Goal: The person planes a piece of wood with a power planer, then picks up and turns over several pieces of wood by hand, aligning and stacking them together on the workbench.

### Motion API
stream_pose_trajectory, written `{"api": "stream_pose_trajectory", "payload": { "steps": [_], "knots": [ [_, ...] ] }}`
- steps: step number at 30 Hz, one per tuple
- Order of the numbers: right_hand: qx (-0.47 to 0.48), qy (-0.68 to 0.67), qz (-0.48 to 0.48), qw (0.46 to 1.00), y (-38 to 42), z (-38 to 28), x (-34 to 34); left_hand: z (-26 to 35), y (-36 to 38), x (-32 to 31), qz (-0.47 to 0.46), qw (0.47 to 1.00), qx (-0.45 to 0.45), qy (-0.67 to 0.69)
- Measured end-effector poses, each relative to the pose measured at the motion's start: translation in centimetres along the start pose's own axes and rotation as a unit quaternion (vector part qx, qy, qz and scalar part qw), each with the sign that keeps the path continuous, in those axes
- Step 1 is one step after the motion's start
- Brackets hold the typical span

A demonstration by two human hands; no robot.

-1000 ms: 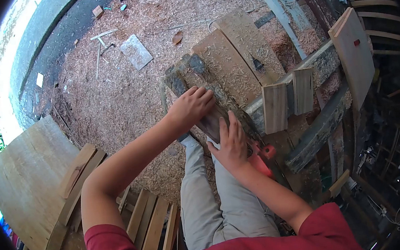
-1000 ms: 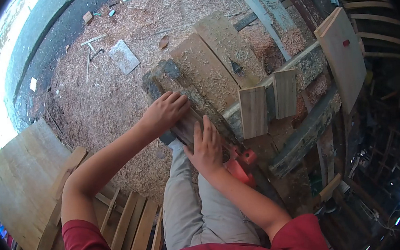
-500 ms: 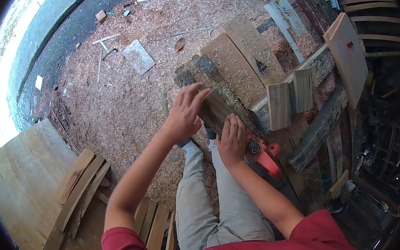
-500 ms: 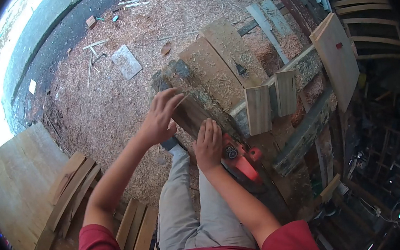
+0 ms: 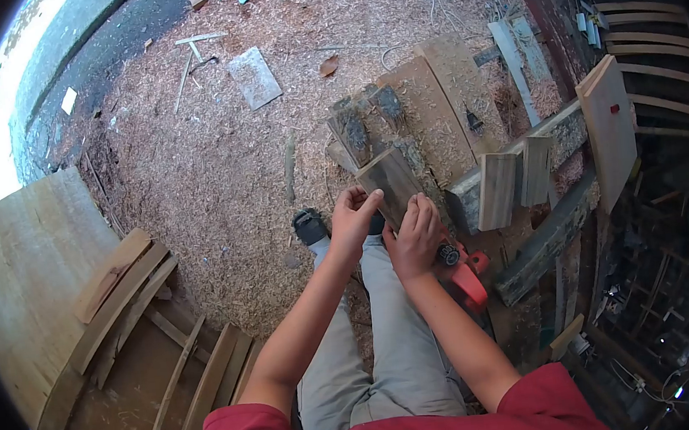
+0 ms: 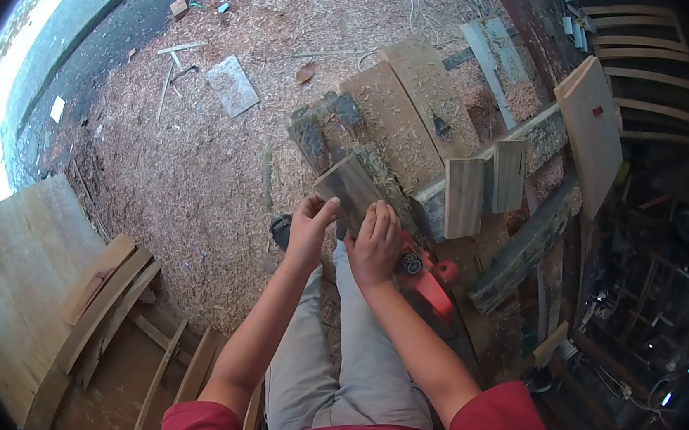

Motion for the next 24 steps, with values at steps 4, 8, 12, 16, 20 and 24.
{"api": "stream_pose_trajectory", "payload": {
  "steps": [4,8,12,16,20,24],
  "knots": [
    [0.003,0.003,0.008,1.000,-0.1,0.0,0.1,-0.4,-1.6,0.4,0.009,0.999,-0.009,-0.033],
    [-0.004,-0.003,0.007,1.000,-0.1,0.1,0.1,-0.1,-0.6,-0.3,0.072,0.996,-0.032,-0.043],
    [-0.051,-0.050,0.008,0.997,-0.9,1.1,0.9,1.0,1.1,-2.4,0.092,0.994,-0.053,-0.035],
    [-0.070,-0.106,-0.020,0.992,-2.3,2.7,2.7,2.0,1.1,-4.1,0.120,0.983,-0.091,-0.109],
    [-0.080,-0.118,-0.027,0.989,-2.8,4.6,2.1,2.8,1.1,-6.5,0.149,0.973,-0.060,-0.164],
    [-0.089,-0.157,-0.052,0.982,-3.5,5.9,2.1,4.1,1.5,-8.3,0.181,0.959,-0.113,-0.187]
  ]
}}
Point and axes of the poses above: each hand's wrist, its own y-axis away from the middle knuckle, its own x-axis out of the back of the hand, z = x × y, the point moved 6 cm from there along -y, towards the middle knuckle, and after that the axes turned 14 degrees about x, right-handed, at the moved point
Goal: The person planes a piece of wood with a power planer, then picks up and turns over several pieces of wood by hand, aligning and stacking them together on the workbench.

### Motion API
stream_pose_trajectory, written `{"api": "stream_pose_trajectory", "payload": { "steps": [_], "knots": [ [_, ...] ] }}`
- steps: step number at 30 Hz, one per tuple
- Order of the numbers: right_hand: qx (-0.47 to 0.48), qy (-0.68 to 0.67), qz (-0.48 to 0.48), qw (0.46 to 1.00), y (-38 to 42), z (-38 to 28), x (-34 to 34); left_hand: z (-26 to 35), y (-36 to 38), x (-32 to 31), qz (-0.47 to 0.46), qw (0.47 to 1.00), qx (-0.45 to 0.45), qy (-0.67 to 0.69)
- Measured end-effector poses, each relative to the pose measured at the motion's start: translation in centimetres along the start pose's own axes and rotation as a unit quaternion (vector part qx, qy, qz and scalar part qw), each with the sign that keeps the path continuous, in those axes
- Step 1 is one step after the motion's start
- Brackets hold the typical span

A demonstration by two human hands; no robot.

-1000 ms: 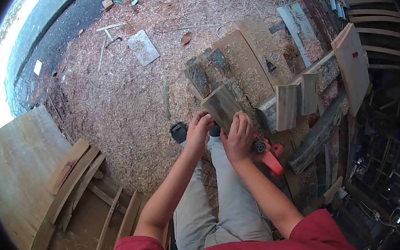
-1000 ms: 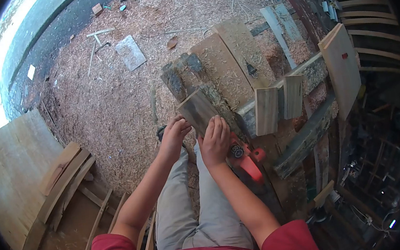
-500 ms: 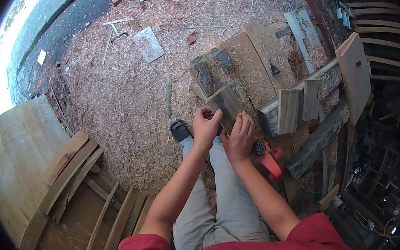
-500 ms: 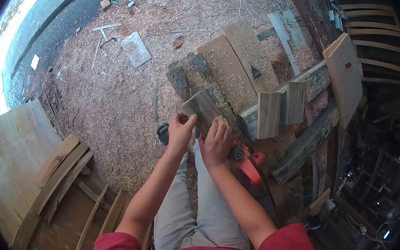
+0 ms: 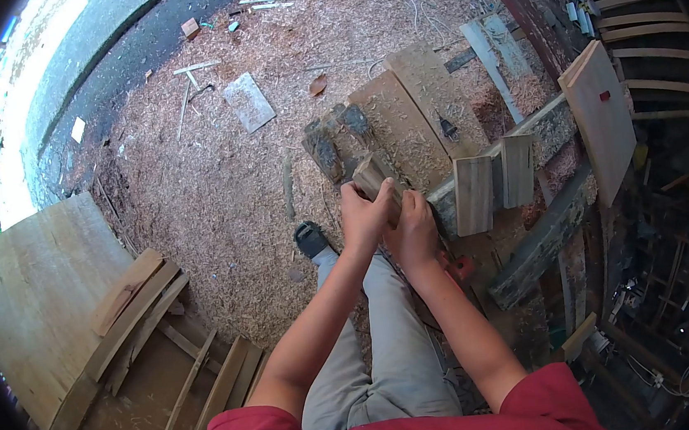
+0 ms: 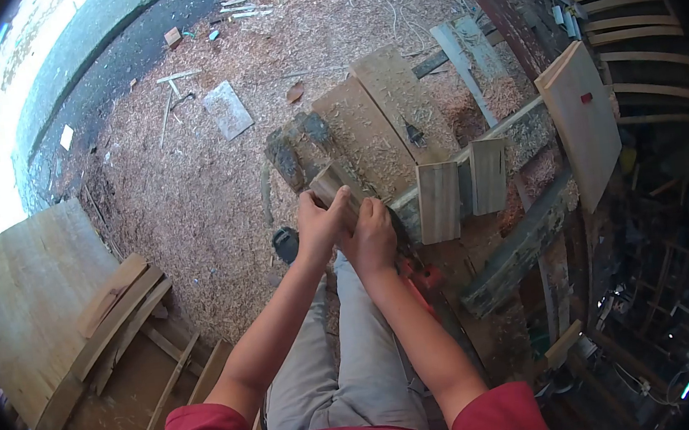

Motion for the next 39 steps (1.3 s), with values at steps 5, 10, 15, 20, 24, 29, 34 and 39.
{"api": "stream_pose_trajectory", "payload": {
  "steps": [5,10,15,20,24,29,34,39],
  "knots": [
    [-0.018,-0.058,-0.058,0.996,-1.3,1.6,1.3,-1.6,-1.3,0.3,-0.138,0.984,0.047,0.103],
    [-0.061,-0.164,-0.156,0.972,-2.9,3.5,3.0,-1.5,-1.8,1.8,-0.215,0.970,0.009,0.111],
    [-0.149,-0.423,-0.200,0.871,-2.3,3.2,4.2,-0.8,-0.5,2.5,-0.162,0.981,0.010,0.101],
    [-0.192,-0.571,-0.252,0.757,-1.7,2.4,4.1,-0.5,1.4,2.2,-0.280,0.906,0.107,0.299],
    [-0.187,-0.584,-0.278,0.740,-2.2,1.7,4.7,-0.4,2.0,2.6,-0.255,0.909,0.105,0.313],
    [-0.220,-0.631,-0.304,0.679,-1.6,2.2,3.8,-1.1,2.5,2.3,-0.232,0.909,0.110,0.329],
    [-0.243,-0.694,-0.293,0.611,-0.9,2.8,3.9,-2.9,2.1,1.4,-0.200,0.913,0.131,0.330],
    [-0.292,-0.707,-0.232,0.601,0.0,5.5,2.2,-3.4,1.9,0.9,-0.146,0.934,0.123,0.302]
  ]
}}
Point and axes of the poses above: each hand's wrist, its own y-axis away from the middle knuckle, its own x-axis out of the back of the hand, z = x × y, the point moved 6 cm from there along -y, towards the middle knuckle, and after that the axes turned 14 degrees about x, right-handed, at the moved point
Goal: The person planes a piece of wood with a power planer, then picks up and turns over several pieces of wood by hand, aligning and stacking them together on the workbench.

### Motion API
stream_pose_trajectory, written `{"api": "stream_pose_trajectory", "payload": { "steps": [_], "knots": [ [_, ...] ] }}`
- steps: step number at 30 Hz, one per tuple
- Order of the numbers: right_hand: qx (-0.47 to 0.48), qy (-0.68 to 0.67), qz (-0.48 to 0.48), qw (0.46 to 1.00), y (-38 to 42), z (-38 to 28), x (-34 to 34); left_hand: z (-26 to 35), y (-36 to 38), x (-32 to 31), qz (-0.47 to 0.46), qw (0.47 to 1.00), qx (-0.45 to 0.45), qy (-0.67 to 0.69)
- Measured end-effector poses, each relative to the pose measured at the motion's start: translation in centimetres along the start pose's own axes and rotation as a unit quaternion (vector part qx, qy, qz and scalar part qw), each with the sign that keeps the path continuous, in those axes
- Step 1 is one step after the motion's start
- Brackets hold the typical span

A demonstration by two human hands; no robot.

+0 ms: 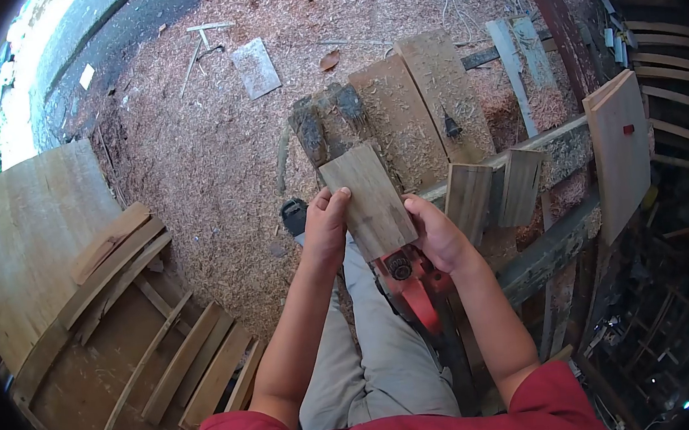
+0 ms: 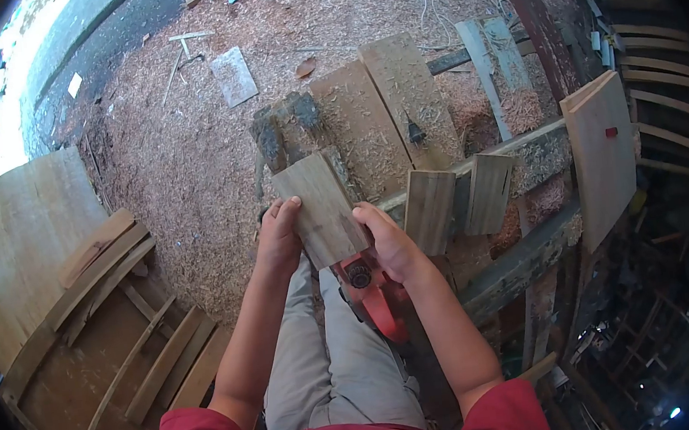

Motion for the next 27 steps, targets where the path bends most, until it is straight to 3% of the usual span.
{"api": "stream_pose_trajectory", "payload": {
  "steps": [5,14,27],
  "knots": [
    [0.021,0.082,0.038,0.996,-0.3,0.4,0.3,0.0,-0.3,0.5,0.024,0.999,-0.012,-0.034],
    [0.065,0.161,0.004,0.985,-0.4,0.9,-0.7,0.7,-0.1,1.4,0.047,0.998,-0.008,-0.030],
    [0.151,0.221,0.045,0.962,0.3,1.2,-0.3,-1.1,-1.3,2.1,-0.020,0.997,0.077,-0.008]
  ]
}}
Point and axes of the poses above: each hand's wrist, its own y-axis away from the middle knuckle, its own x-axis out of the back of the hand, z = x × y, the point moved 6 cm from there along -y, towards the middle knuckle, and after that the axes turned 14 degrees about x, right-handed, at the moved point
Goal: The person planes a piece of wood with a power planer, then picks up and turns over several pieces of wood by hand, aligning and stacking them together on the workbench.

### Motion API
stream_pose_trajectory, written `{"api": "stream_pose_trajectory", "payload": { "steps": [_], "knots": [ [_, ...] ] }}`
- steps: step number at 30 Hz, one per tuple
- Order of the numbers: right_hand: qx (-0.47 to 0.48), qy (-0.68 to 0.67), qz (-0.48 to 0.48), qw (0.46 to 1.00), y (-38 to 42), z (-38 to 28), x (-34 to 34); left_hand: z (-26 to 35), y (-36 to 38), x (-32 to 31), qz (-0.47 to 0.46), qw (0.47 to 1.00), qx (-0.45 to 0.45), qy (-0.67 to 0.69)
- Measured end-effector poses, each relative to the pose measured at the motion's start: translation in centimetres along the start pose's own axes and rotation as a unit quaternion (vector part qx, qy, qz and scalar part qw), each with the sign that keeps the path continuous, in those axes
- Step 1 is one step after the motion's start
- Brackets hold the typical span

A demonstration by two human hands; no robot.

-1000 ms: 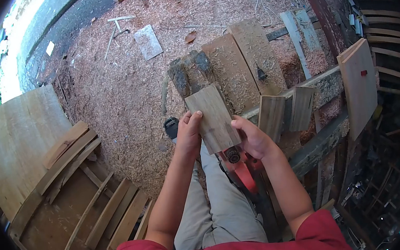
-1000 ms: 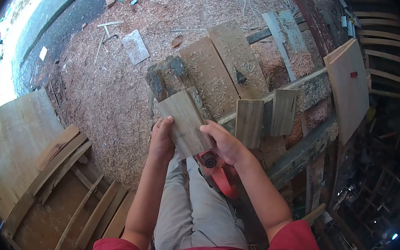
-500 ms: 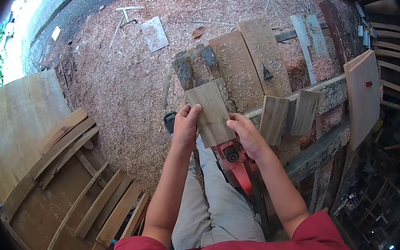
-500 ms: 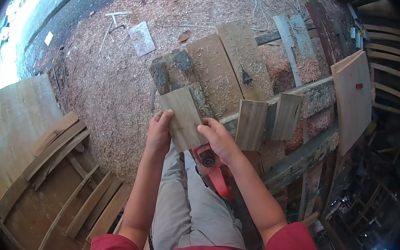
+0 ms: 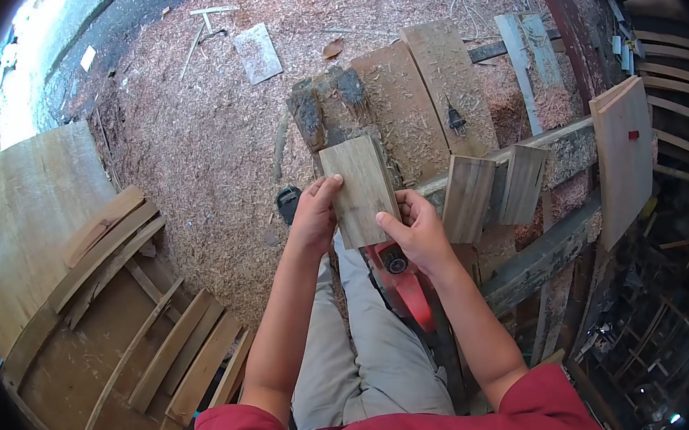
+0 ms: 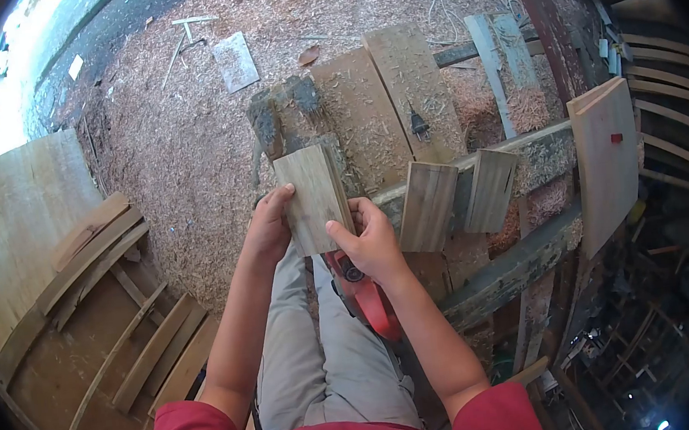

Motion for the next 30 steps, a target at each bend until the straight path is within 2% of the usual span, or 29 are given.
{"api": "stream_pose_trajectory", "payload": {
  "steps": [5,8,14,20,23,26,29,30],
  "knots": [
    [-0.009,0.009,0.005,1.000,0.0,0.6,0.2,0.8,0.9,-0.6,0.035,0.999,-0.019,-0.027],
    [0.001,0.033,0.012,0.999,-0.1,0.8,0.3,1.9,2.0,-0.8,0.100,0.982,-0.129,-0.096],
    [0.022,0.112,0.014,0.993,-0.1,0.6,0.1,1.3,1.5,-0.1,0.096,0.975,-0.104,-0.173],
    [0.024,0.003,0.043,0.999,-0.4,1.4,0.4,1.1,0.6,0.8,0.066,0.983,-0.106,-0.133],
    [0.039,0.102,0.026,0.994,-0.4,1.2,0.3,0.9,0.7,1.2,0.076,0.983,-0.090,-0.139],
    [0.051,0.115,0.054,0.991,-0.1,0.2,-0.1,0.8,0.3,1.8,0.063,0.986,-0.080,-0.133],
    [0.071,0.082,0.098,0.989,0.5,-0.2,0.6,0.7,0.4,2.7,0.070,0.995,-0.018,-0.070],
    [0.081,0.091,0.112,0.986,0.9,-0.8,1.0,0.9,0.6,2.1,0.044,0.999,-0.017,-0.017]
  ]
}}
Point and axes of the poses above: each hand's wrist, its own y-axis away from the middle knuckle, its own x-axis out of the back of the hand, z = x × y, the point moved 6 cm from there along -y, towards the middle knuckle, and after that the axes turned 14 degrees about x, right-handed, at the moved point
